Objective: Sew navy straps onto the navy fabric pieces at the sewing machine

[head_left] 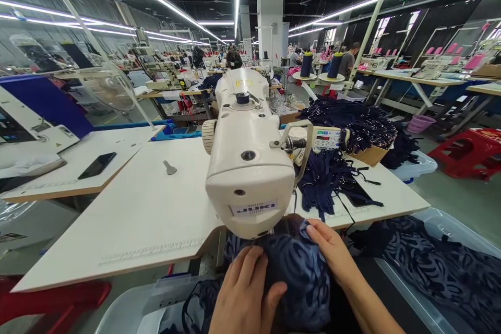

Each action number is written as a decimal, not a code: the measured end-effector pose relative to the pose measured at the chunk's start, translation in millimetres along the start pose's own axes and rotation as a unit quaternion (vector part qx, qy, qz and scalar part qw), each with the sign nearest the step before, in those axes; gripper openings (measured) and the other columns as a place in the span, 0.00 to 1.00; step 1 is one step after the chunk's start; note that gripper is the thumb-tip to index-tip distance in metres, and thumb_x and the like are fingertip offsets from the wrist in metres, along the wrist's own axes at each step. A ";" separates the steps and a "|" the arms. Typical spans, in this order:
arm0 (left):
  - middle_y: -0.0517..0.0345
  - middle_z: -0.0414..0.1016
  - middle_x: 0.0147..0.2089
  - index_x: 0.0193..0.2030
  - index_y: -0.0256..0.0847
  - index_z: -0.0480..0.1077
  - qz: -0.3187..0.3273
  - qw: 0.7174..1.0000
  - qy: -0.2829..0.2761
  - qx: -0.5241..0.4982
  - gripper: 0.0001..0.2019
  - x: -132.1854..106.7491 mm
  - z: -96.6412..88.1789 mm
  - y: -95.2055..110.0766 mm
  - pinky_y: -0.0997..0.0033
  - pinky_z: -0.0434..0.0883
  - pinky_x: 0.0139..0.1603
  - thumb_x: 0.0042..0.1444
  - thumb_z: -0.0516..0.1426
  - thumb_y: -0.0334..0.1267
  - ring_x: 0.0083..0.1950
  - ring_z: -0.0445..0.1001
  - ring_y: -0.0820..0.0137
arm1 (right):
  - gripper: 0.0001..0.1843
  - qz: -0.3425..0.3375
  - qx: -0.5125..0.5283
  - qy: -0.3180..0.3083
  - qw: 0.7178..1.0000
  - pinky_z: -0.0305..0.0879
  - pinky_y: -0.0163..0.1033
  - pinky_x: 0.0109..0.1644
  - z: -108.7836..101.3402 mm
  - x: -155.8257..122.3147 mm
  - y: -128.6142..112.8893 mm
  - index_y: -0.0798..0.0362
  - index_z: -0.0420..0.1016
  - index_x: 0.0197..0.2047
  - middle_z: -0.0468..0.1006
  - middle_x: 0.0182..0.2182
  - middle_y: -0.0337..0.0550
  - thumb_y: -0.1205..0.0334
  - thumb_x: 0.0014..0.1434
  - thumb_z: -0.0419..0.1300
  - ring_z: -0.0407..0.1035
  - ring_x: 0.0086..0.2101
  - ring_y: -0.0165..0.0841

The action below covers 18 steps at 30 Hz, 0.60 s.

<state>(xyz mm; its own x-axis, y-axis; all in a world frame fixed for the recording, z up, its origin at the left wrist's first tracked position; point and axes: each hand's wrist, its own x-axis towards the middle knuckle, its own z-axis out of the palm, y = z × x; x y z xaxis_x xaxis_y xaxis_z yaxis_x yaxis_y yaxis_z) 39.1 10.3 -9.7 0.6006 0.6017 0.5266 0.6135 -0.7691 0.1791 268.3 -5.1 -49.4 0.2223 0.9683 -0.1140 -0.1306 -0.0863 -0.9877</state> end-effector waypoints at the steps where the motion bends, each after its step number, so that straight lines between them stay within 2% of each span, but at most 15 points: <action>1: 0.44 0.69 0.56 0.57 0.38 0.64 -0.025 0.998 0.009 -0.063 0.24 -1.4 1.8 2.6 0.62 0.71 0.53 0.63 0.51 0.53 0.56 0.70 0.58 | 0.19 -0.033 -0.033 -0.002 0.999 0.66 0.37 0.42 0.9 -9.1 -9.3 0.50 0.76 0.43 0.77 0.32 0.40 0.44 0.60 0.57 0.71 0.34 0.35; 2: 0.42 0.69 0.56 0.59 0.38 0.62 -0.051 0.989 0.011 -0.136 0.25 -2.3 3.4 5.5 0.63 0.71 0.52 0.64 0.49 0.55 0.55 0.70 0.59 | 0.17 -0.072 -0.084 -0.024 0.994 0.65 0.37 0.42 3.7 -18.7 -18.7 0.49 0.77 0.42 0.78 0.33 0.41 0.46 0.60 0.57 0.71 0.35 0.35; 4: 0.45 0.73 0.50 0.57 0.39 0.63 -0.083 0.953 -0.041 -0.288 0.26 -2.0 4.5 10.4 0.68 0.74 0.44 0.64 0.47 0.57 0.48 0.75 0.62 | 0.13 -0.155 -0.194 -0.132 0.960 0.65 0.36 0.40 12.6 -34.9 -35.8 0.48 0.79 0.39 0.77 0.29 0.41 0.51 0.62 0.57 0.71 0.33 0.34; 6: 0.55 0.77 0.36 0.46 0.41 0.70 -0.112 0.909 -0.123 -0.383 0.21 0.5 0.6 11.5 0.76 0.73 0.33 0.65 0.46 0.55 0.35 0.76 0.68 | 0.13 -0.212 -0.239 -0.236 0.918 0.65 0.35 0.39 17.7 -39.6 -46.5 0.48 0.80 0.40 0.77 0.29 0.41 0.54 0.64 0.55 0.70 0.32 0.33; 7: 0.58 0.76 0.31 0.40 0.42 0.71 -0.139 0.898 -0.143 -0.392 0.19 2.3 -3.5 10.1 0.78 0.71 0.29 0.66 0.47 0.53 0.31 0.75 0.70 | 0.14 -0.223 -0.244 -0.250 0.910 0.65 0.35 0.39 15.9 -35.6 -48.4 0.49 0.80 0.41 0.78 0.31 0.42 0.53 0.64 0.54 0.71 0.33 0.33; 8: 0.60 0.75 0.29 0.37 0.41 0.71 -0.173 0.898 -0.142 -0.378 0.18 4.2 -8.7 7.4 0.79 0.70 0.28 0.65 0.48 0.51 0.29 0.74 0.71 | 0.15 -0.216 -0.253 -0.223 0.916 0.65 0.35 0.40 10.4 -27.0 -47.8 0.49 0.79 0.41 0.78 0.33 0.43 0.52 0.65 0.53 0.71 0.35 0.33; 9: 0.59 0.75 0.30 0.37 0.41 0.71 -0.208 0.905 -0.123 -0.349 0.17 6.0 -14.4 3.8 0.79 0.70 0.29 0.65 0.49 0.50 0.31 0.75 0.70 | 0.17 -0.198 -0.269 -0.170 0.927 0.66 0.36 0.42 1.2 -14.5 -44.8 0.50 0.78 0.40 0.78 0.36 0.44 0.51 0.65 0.52 0.72 0.37 0.34; 10: 0.59 0.76 0.32 0.39 0.42 0.71 -0.235 0.914 -0.098 -0.316 0.15 7.8 -20.0 -0.6 0.78 0.70 0.31 0.65 0.50 0.49 0.33 0.75 0.69 | 0.19 -0.151 -0.302 -0.079 0.938 0.66 0.36 0.40 -11.0 1.3 -39.7 0.51 0.77 0.38 0.78 0.35 0.44 0.50 0.66 0.49 0.72 0.35 0.34; 11: 0.59 0.76 0.34 0.41 0.43 0.71 -0.246 0.922 -0.083 -0.289 0.14 9.5 -24.7 -5.2 0.78 0.71 0.34 0.65 0.50 0.48 0.35 0.76 0.68 | 0.19 -0.092 -0.350 0.042 0.931 0.66 0.36 0.36 -25.1 19.0 -33.0 0.50 0.76 0.38 0.77 0.31 0.41 0.49 0.66 0.48 0.71 0.32 0.34; 13: 0.59 0.76 0.37 0.45 0.45 0.70 -0.218 0.938 -0.093 -0.253 0.12 12.6 -29.2 -13.9 0.78 0.71 0.37 0.66 0.48 0.45 0.39 0.76 0.68 | 0.17 -0.047 -0.391 0.159 0.905 0.66 0.40 0.37 -53.6 54.5 -17.0 0.53 0.73 0.40 0.76 0.31 0.45 0.52 0.66 0.48 0.71 0.33 0.37; 14: 0.59 0.76 0.38 0.46 0.47 0.70 -0.192 0.948 -0.108 -0.231 0.12 14.2 -28.6 -17.4 0.78 0.72 0.37 0.66 0.48 0.44 0.38 0.76 0.69 | 0.15 -0.034 -0.404 0.198 0.893 0.65 0.42 0.40 -65.6 70.0 -8.9 0.55 0.73 0.41 0.76 0.33 0.47 0.55 0.66 0.49 0.71 0.36 0.39; 16: 0.58 0.74 0.39 0.47 0.47 0.70 -0.134 0.970 -0.123 -0.163 0.13 17.1 -22.5 -22.0 0.77 0.71 0.34 0.67 0.46 0.42 0.36 0.76 0.69 | 0.11 -0.009 -0.421 0.234 0.876 0.66 0.45 0.44 -81.5 92.8 5.6 0.57 0.72 0.43 0.76 0.37 0.47 0.59 0.64 0.55 0.71 0.39 0.39; 18: 0.56 0.73 0.38 0.44 0.46 0.71 -0.078 0.990 -0.092 -0.069 0.14 19.1 -13.2 -23.7 0.73 0.71 0.33 0.68 0.45 0.40 0.35 0.75 0.67 | 0.11 0.005 -0.425 0.243 0.872 0.68 0.46 0.45 -88.0 104.5 16.2 0.57 0.71 0.46 0.75 0.41 0.45 0.59 0.64 0.58 0.71 0.40 0.36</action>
<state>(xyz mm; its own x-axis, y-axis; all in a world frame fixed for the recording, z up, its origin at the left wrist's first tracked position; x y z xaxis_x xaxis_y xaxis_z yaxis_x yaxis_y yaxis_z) 29.2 37.1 7.0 0.5958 0.7343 0.3253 0.6374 -0.6788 0.3646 374.4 74.0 -86.7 0.6359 0.7702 0.0487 0.5825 -0.4375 -0.6851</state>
